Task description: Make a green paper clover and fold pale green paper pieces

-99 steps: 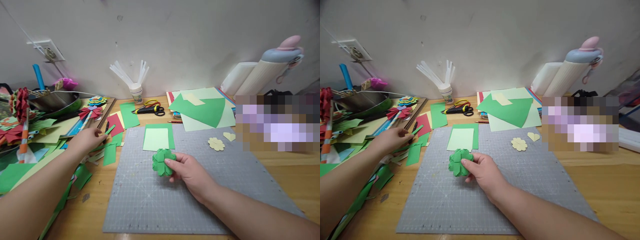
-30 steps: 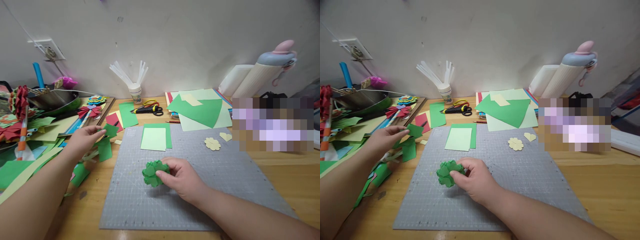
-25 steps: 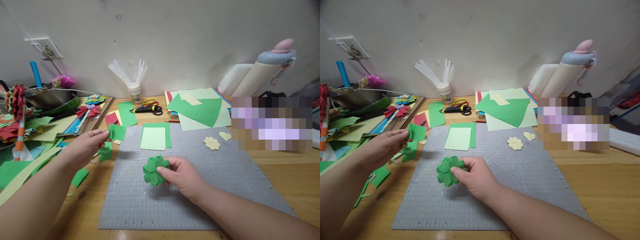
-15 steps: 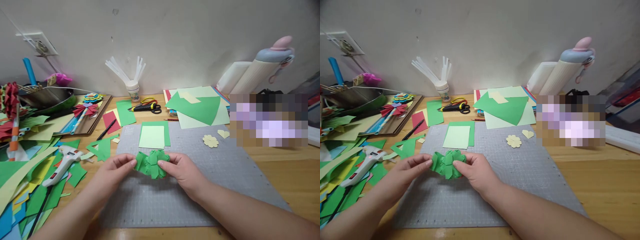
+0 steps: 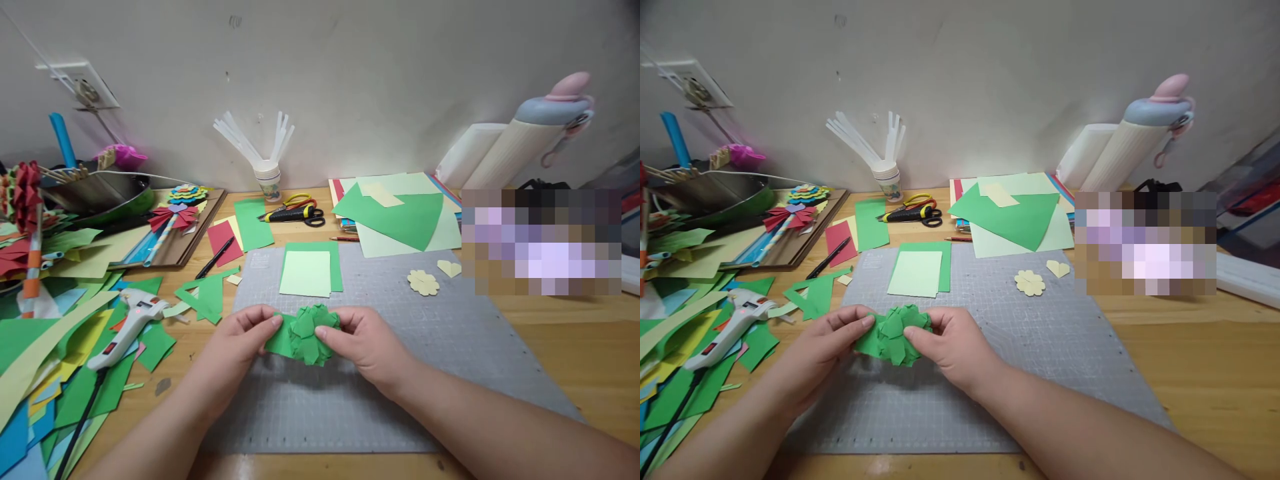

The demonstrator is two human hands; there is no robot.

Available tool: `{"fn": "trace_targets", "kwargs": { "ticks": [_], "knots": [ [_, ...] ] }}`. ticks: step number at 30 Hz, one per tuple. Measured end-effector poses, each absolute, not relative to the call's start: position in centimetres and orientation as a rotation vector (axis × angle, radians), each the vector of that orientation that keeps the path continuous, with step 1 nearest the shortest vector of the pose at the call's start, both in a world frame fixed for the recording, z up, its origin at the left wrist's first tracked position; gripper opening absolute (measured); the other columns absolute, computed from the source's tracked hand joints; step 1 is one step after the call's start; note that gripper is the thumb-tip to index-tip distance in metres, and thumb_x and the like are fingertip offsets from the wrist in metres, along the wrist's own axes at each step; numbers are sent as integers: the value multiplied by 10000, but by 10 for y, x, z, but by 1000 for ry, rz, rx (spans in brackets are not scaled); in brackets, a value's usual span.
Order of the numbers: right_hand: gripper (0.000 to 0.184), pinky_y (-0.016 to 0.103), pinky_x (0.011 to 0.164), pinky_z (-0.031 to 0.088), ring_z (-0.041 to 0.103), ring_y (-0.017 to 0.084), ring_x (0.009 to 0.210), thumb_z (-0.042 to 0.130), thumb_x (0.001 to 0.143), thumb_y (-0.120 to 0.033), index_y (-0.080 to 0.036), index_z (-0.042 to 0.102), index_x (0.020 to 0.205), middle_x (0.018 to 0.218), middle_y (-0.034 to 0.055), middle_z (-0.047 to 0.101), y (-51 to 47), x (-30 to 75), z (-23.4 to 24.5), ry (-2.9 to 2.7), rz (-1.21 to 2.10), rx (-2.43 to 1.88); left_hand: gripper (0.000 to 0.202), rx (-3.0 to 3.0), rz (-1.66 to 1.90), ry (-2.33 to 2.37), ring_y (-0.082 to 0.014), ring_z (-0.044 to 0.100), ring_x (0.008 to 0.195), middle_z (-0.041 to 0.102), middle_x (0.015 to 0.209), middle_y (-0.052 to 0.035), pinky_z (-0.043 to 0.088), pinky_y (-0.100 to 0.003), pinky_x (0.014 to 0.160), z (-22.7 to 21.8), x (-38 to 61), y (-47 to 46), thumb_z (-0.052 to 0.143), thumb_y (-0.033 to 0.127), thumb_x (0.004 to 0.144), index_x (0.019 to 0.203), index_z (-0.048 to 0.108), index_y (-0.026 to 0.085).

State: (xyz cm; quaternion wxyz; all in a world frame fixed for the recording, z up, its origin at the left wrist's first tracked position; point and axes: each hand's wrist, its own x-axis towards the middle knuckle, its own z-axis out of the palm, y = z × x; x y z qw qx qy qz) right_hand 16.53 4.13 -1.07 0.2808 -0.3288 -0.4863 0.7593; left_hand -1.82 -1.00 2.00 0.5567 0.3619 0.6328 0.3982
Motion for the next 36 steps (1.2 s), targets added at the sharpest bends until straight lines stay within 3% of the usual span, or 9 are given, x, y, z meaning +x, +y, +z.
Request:
{"fn": "trace_targets", "kwargs": {
  "ticks": [5,9,11,15,19,23,28,33,36],
  "knots": [
    [218,282,675,452,562,151,690,661,733,-375,-158,663,755,714,14,629,44,167,-9,-1379,1994,-841,236,842,938,1468,-105,468,558,553,618,24,353,-219,538,26,-22,-10,715,402,694,714,623,185],
    [199,241,607,403,474,124,636,601,767,-251,-171,582,585,639,-9,512,45,167,-6,-1660,1712,-784,239,886,937,1506,-137,534,603,613,679,-1,415,-249,575,28,-25,-8,729,397,663,722,627,190],
    [191,247,635,412,489,132,662,587,771,-215,-173,589,585,662,0,527,46,168,-5,-1714,1619,-799,220,1016,1000,1643,-168,575,651,641,719,-13,444,-278,606,28,-30,-7,679,410,711,766,634,201],
    [139,285,741,439,552,172,804,586,786,-239,-175,658,686,800,37,601,47,169,-7,-1634,1575,-877,79,1967,1140,2186,-225,613,841,693,862,-22,423,-344,763,23,-44,-16,612,284,788,839,660,247],
    [188,280,686,443,554,174,783,603,787,-331,-166,626,700,828,41,589,47,169,-10,-1463,1680,-912,222,2863,561,1911,-247,607,946,721,982,-28,350,-373,846,9,-40,-40,559,134,816,977,656,252],
    [216,255,632,407,512,140,693,623,773,-362,-156,616,707,767,19,560,47,168,-11,-1388,1737,-938,269,2897,326,1742,-245,616,907,729,954,-57,325,-379,853,-4,-24,-59,422,87,861,951,659,176],
    [224,250,624,397,504,133,674,631,773,-369,-154,631,708,745,9,558,47,169,-11,-1355,1763,-956,249,2843,344,1791,-247,620,908,723,956,-60,334,-380,840,-4,-28,-58,463,94,847,985,650,181],
    [217,252,648,411,532,141,709,637,779,-363,-151,657,742,785,22,584,48,169,-13,-1334,1788,-945,193,2839,517,2222,-232,627,842,712,904,-47,399,-373,777,13,-69,-43,579,153,806,981,619,224],
    [220,253,657,415,538,143,721,635,783,-365,-148,665,762,801,28,594,48,169,-13,-1328,1805,-944,150,2709,753,2656,-253,625,882,695,901,-62,395,-410,827,20,-100,-35,622,198,767,916,620,209]
  ]
}}
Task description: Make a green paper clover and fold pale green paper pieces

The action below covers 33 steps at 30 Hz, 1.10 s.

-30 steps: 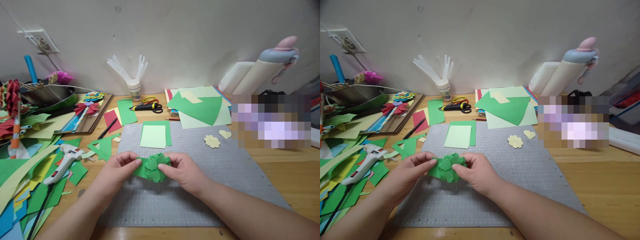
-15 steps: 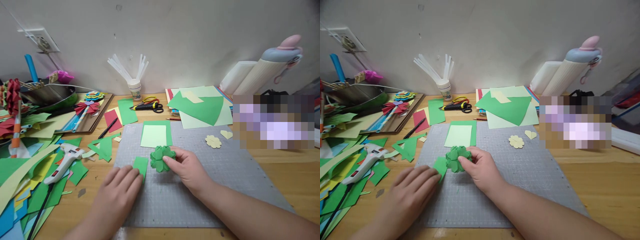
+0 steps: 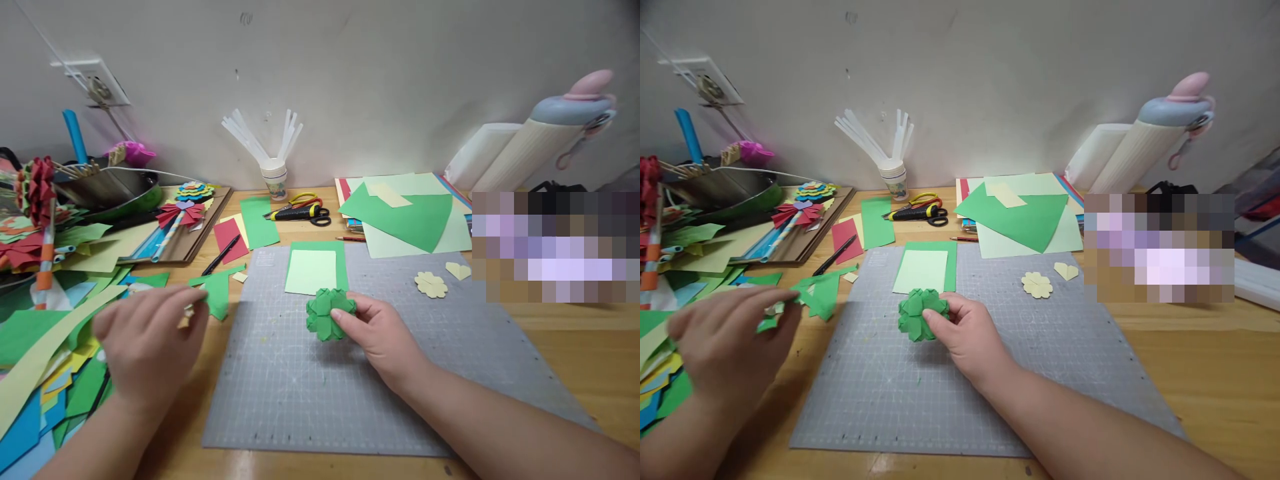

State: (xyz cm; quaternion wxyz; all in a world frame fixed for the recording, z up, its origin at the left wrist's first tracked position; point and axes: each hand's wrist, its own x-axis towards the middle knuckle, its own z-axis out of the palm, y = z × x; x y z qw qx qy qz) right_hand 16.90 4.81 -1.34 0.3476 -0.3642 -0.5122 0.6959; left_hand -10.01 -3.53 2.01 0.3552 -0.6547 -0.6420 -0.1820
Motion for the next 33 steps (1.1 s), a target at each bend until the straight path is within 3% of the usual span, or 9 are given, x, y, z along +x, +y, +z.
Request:
{"fn": "trace_targets", "kwargs": {
  "ticks": [3,9,12,14,18,21,23,26,33],
  "knots": [
    [220,252,653,412,535,139,714,637,781,-363,-146,662,751,789,24,590,48,169,-14,-1333,1803,-949,116,-1596,-387,-1676,-273,620,904,694,901,-67,371,-436,837,18,-120,-29,584,232,779,874,637,194],
    [208,257,661,411,537,139,718,638,785,-352,-150,659,738,786,19,587,48,169,-15,-1323,1814,-936,131,-2004,-179,-1773,-234,657,815,723,820,-26,387,-371,769,-1,-123,-20,519,207,834,798,644,223],
    [210,261,664,411,542,143,724,651,778,-357,-151,659,741,795,21,596,48,168,-15,-1302,1830,-935,89,-1988,-262,-1755,-240,657,809,723,817,-40,394,-367,751,-3,-121,-23,559,209,827,812,647,219],
    [205,260,665,414,548,144,724,669,767,-354,-151,660,743,779,21,604,48,168,-14,-1268,1859,-929,96,-1923,-442,-1629,-245,650,812,727,836,-53,401,-364,742,1,-117,-30,633,178,780,859,657,227],
    [194,252,635,434,560,125,661,676,771,-339,-148,681,804,735,22,623,44,169,-12,-1129,2179,-715,329,-1943,-826,-1413,-220,635,774,719,803,-18,408,-356,748,13,-85,-44,745,75,647,895,676,279],
    [209,257,646,463,586,129,706,679,770,-313,-140,695,886,880,56,634,39,169,-9,-1128,2341,-538,199,-1944,-1265,-1927,-193,611,830,679,854,-8,424,-342,806,23,-45,-44,690,131,728,871,642,261],
    [178,256,682,474,591,138,793,683,763,-290,-140,705,856,1033,70,600,37,168,-6,-1195,2303,-523,83,-1752,-1636,-2403,-149,587,753,633,801,19,440,-267,686,27,-22,-35,660,243,781,843,606,254],
    [135,244,692,465,566,133,814,681,752,-278,-145,700,752,1035,54,578,37,167,-4,-1279,2183,-579,168,-1583,-2188,-2666,-105,527,644,555,688,47,413,-197,570,28,1,-18,691,295,742,741,543,215],
    [66,278,761,441,539,157,834,643,731,-209,-156,674,707,871,36,550,43,168,-3,-1480,1818,-737,240,-1587,-2493,-2787,-65,427,546,486,613,67,356,-144,471,11,11,-6,718,270,693,679,494,185]
  ]
}}
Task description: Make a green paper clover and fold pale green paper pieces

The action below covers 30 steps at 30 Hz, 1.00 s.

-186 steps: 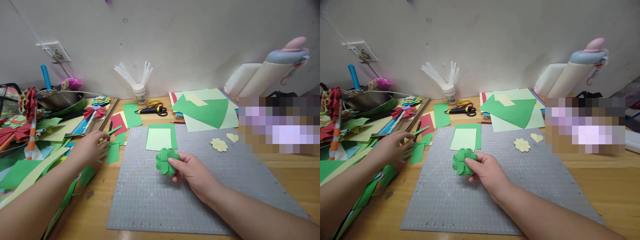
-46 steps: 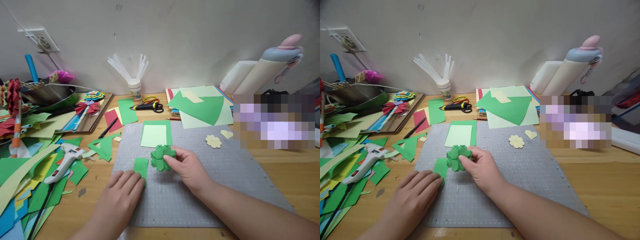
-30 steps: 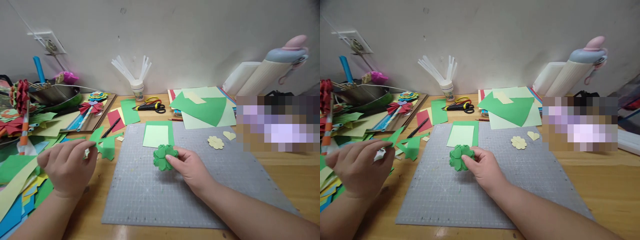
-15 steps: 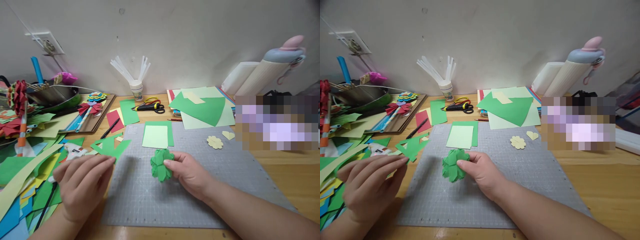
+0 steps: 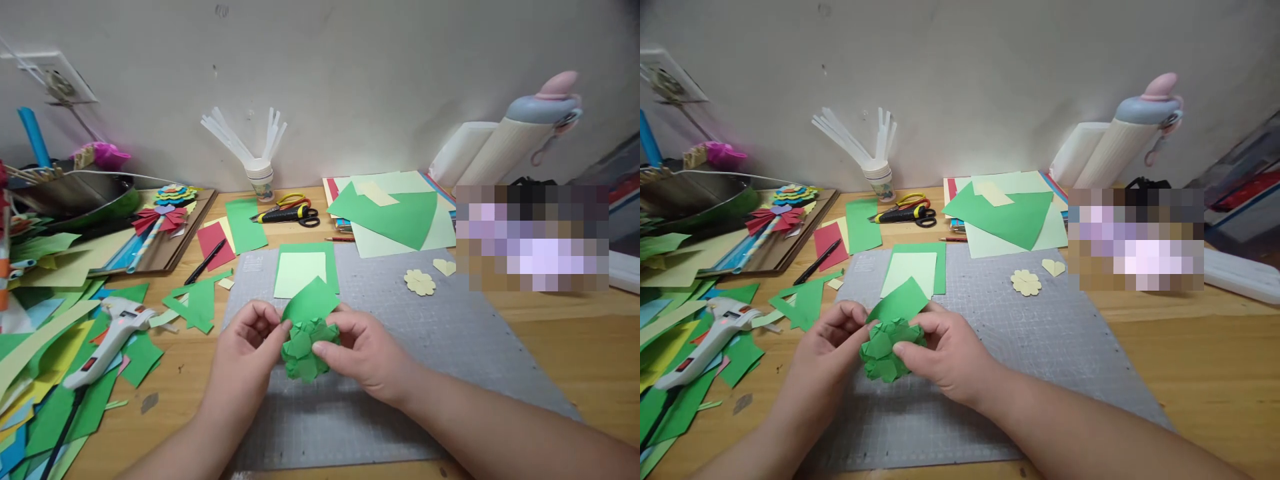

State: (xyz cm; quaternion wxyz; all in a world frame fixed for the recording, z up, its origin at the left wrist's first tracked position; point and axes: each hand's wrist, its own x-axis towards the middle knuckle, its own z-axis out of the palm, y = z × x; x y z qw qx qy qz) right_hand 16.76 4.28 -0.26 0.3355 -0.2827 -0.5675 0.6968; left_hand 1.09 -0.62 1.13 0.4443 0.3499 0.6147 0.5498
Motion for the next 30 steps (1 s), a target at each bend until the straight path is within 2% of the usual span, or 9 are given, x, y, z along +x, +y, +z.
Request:
{"fn": "trace_targets", "kwargs": {
  "ticks": [3,7,8,11,15,21,24,27,30],
  "knots": [
    [90,297,791,426,540,176,869,641,750,-231,-155,670,712,862,41,550,47,168,-3,-1473,1761,-766,225,866,1364,1518,-76,478,548,528,614,69,394,-158,500,6,7,-8,712,272,708,769,506,206],
    [142,283,747,434,562,156,795,657,778,-298,-158,669,802,807,26,603,55,170,-10,-1260,1896,-835,304,1057,1254,1510,-124,581,619,644,667,33,452,-219,601,3,0,-7,638,252,791,1073,525,252],
    [157,270,727,435,564,143,760,664,779,-308,-157,670,820,781,19,618,58,170,-13,-1194,1948,-841,300,1145,1217,1499,-133,594,643,663,703,19,459,-229,617,3,-2,-8,615,240,809,1099,538,257],
    [179,232,678,435,564,114,689,699,759,-314,-147,678,821,736,9,647,64,172,-17,-1017,2081,-810,206,1433,1134,1442,-153,623,760,689,843,-12,479,-243,676,3,-9,-9,539,166,839,992,637,264],
    [188,215,612,458,556,98,613,730,721,-297,-136,676,801,701,3,644,68,174,-14,-850,2286,-765,343,1702,1095,1338,-189,616,959,684,977,-21,480,-281,804,9,-16,-9,496,48,801,965,672,293],
    [200,225,628,499,600,105,655,730,712,-268,-136,663,847,750,14,658,67,177,-11,-675,2484,-759,129,1690,1033,1298,-182,616,856,662,898,-32,467,-284,761,17,-16,-5,629,144,794,807,683,260],
    [211,217,626,503,614,104,668,737,700,-242,-132,668,867,755,11,668,67,177,-14,-600,2485,-753,65,1540,1028,1301,-191,588,902,627,933,-43,445,-290,773,18,-14,-5,628,200,805,758,661,232],
    [185,197,612,495,615,92,646,722,719,-223,-124,667,865,727,5,668,68,178,-16,-622,2509,-679,115,1295,1013,1267,-196,574,919,610,960,-51,434,-299,785,17,-12,-5,638,224,786,682,597,198],
    [184,235,676,515,632,107,673,700,745,-231,-129,659,893,747,15,682,67,179,-17,-660,2589,-619,189,1107,1009,1257,-173,568,794,616,841,-35,424,-278,699,15,-10,-3,655,240,750,625,523,187]
  ]
}}
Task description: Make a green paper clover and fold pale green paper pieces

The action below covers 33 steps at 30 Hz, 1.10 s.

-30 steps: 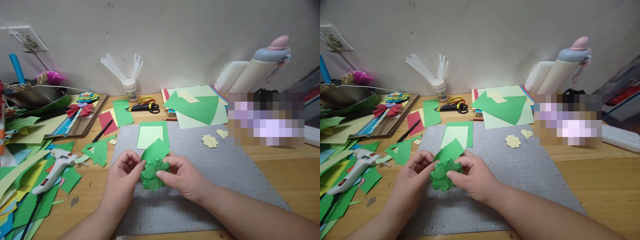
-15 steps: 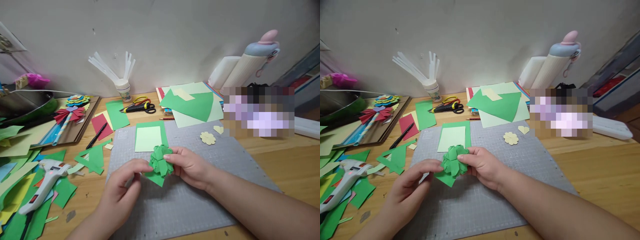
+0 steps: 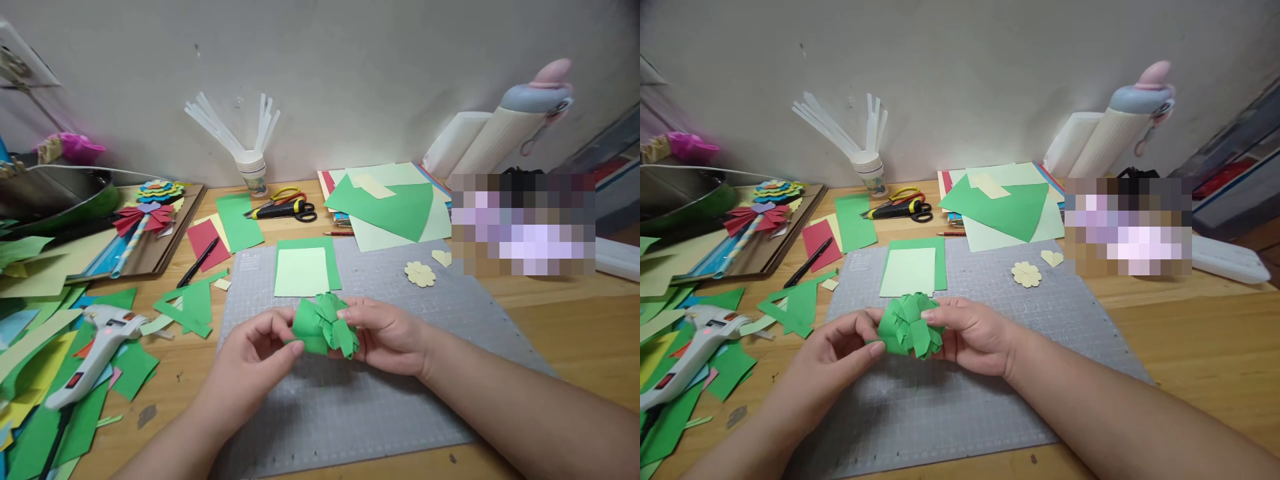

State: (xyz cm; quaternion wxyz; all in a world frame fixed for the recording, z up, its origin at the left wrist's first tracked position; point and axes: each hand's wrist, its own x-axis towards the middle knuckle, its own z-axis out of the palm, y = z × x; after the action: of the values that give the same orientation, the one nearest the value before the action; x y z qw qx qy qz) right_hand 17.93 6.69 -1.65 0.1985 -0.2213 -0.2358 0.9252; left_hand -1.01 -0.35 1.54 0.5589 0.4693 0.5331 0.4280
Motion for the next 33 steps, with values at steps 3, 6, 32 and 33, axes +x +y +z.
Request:
{"fn": "trace_targets", "kwargs": {
  "ticks": [3,6,32,33],
  "knots": [
    [235,297,775,520,655,135,752,686,758,-238,-122,649,959,803,39,696,66,181,-15,-688,2637,-583,228,1057,985,1308,-144,511,650,556,661,6,374,-252,606,14,-10,-2,666,263,720,602,486,189],
    [288,335,829,512,660,150,814,691,750,-227,-117,638,1011,885,61,702,65,182,-13,-663,2651,-604,232,1043,986,1362,-120,445,588,500,592,30,326,-230,557,14,-11,0,690,274,681,592,496,183],
    [238,348,830,513,644,140,786,702,746,-232,-138,657,959,862,42,689,65,182,-17,-645,2640,-580,190,1007,1064,1320,-105,455,649,503,685,34,377,-193,570,11,-14,-1,694,264,738,775,520,197],
    [241,352,836,509,641,140,787,702,745,-233,-139,656,963,866,43,687,65,182,-18,-653,2640,-578,188,1009,1060,1320,-107,456,650,502,690,33,380,-198,572,11,-14,-1,691,263,740,779,518,198]
  ]
}}
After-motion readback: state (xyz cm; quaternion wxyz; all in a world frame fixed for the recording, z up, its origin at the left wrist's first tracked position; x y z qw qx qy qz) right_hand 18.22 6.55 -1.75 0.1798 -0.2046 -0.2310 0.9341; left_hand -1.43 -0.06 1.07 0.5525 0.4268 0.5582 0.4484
